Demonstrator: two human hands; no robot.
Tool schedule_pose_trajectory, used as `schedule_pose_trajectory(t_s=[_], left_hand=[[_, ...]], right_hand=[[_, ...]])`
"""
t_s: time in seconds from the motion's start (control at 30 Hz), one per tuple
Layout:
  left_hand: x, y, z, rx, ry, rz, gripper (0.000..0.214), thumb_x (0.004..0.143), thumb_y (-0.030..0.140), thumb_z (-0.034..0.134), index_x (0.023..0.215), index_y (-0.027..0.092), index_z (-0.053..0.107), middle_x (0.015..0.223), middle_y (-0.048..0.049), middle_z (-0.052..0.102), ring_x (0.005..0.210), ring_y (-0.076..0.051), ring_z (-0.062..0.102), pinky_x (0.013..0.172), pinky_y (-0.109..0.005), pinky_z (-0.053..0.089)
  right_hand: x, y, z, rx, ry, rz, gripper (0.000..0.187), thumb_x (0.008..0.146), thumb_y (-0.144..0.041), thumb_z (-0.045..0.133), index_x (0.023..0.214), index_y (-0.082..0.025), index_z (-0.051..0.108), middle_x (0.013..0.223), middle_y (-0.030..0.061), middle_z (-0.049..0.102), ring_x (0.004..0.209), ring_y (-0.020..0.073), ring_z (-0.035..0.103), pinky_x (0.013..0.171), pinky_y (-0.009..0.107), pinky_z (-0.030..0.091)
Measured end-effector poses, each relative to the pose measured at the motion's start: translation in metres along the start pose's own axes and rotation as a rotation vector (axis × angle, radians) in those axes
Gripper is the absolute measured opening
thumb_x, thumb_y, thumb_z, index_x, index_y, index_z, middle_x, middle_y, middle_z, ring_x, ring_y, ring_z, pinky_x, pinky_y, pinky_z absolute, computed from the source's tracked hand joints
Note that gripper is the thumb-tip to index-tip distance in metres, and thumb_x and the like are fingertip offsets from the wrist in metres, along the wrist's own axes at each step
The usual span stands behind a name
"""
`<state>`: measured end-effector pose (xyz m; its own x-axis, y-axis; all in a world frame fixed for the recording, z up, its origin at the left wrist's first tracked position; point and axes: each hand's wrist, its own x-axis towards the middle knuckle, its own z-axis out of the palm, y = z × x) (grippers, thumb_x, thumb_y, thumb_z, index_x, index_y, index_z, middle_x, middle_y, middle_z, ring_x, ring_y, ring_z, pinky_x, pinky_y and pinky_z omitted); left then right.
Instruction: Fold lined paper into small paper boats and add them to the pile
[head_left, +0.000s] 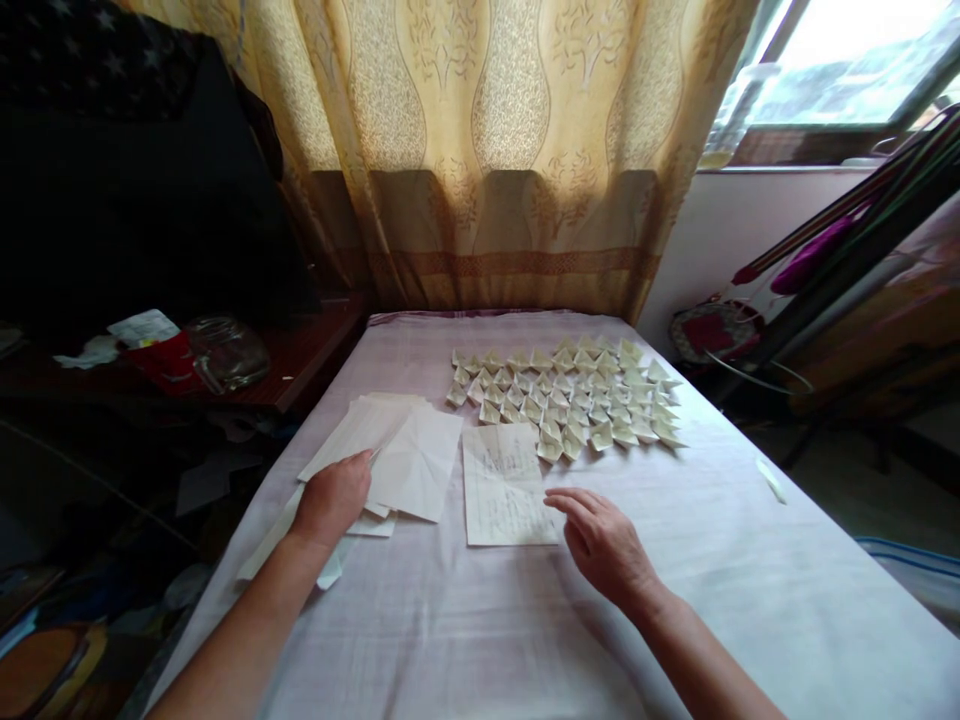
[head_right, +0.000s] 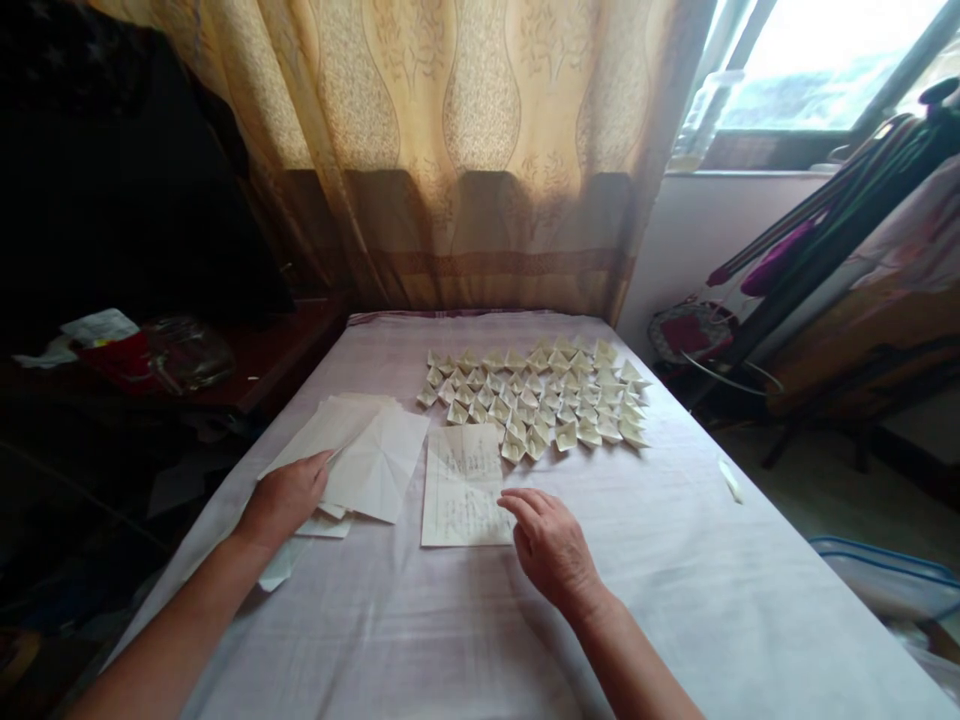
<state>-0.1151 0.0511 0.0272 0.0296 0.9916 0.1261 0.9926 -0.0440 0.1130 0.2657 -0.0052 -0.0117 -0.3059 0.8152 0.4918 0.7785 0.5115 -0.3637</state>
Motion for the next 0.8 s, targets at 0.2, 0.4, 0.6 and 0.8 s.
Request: schedule_pose_trajectory(t_s=[0.2, 0.4, 0.6, 0.8], left_hand=[[0.002, 0.023, -0.031, 0.110, 0.057, -0.062, 0.044, 0.092, 0.017, 0.036, 0.123, 0.011, 0.066, 0.093, -0.0212, 0.074, 0.082, -0.035, 0.071, 0.067, -0.040, 0.052], [-0.016, 0.072, -0.018, 0.053, -0.025, 0.069, 0.036, 0.090, 0.012, 0.044, 0.115, 0.017, 0.070, 0.098, -0.0152, 0.075, 0.085, -0.028, 0.072, 0.069, -0.034, 0.054], [-0.016, 0.064, -0.010, -0.061, -0.030, 0.180, 0.031, 0.092, 0.036, 0.057, 0.119, 0.024, 0.067, 0.126, -0.0070, 0.068, 0.115, -0.023, 0.064, 0.098, -0.032, 0.049], [0.018, 0.006, -0.009, -0.074, -0.047, -0.114, 0.049, 0.091, 0.037, 0.056, 0.135, 0.014, 0.055, 0.138, -0.0160, 0.059, 0.126, -0.029, 0.055, 0.108, -0.038, 0.040]], right_hand=[[0.055, -0.050, 0.030, 0.300, -0.116, 0.210, 0.037, 0.083, -0.015, 0.051, 0.115, -0.024, 0.067, 0.106, 0.0069, 0.074, 0.092, 0.0208, 0.070, 0.082, 0.033, 0.055], [0.103, -0.073, 0.083, 0.579, -0.240, 0.635, 0.049, 0.082, -0.023, 0.060, 0.131, -0.018, 0.058, 0.112, 0.0141, 0.071, 0.091, 0.0250, 0.070, 0.086, 0.039, 0.053], [0.118, -0.073, 0.103, 0.762, -0.254, 0.852, 0.063, 0.084, -0.032, 0.058, 0.144, -0.017, 0.043, 0.125, 0.0154, 0.064, 0.095, 0.0228, 0.069, 0.075, 0.033, 0.055], [0.130, -0.088, 0.103, 0.952, -0.217, 1.014, 0.070, 0.076, -0.029, 0.065, 0.142, -0.019, 0.043, 0.124, 0.0142, 0.062, 0.085, 0.0206, 0.069, 0.061, 0.027, 0.052]])
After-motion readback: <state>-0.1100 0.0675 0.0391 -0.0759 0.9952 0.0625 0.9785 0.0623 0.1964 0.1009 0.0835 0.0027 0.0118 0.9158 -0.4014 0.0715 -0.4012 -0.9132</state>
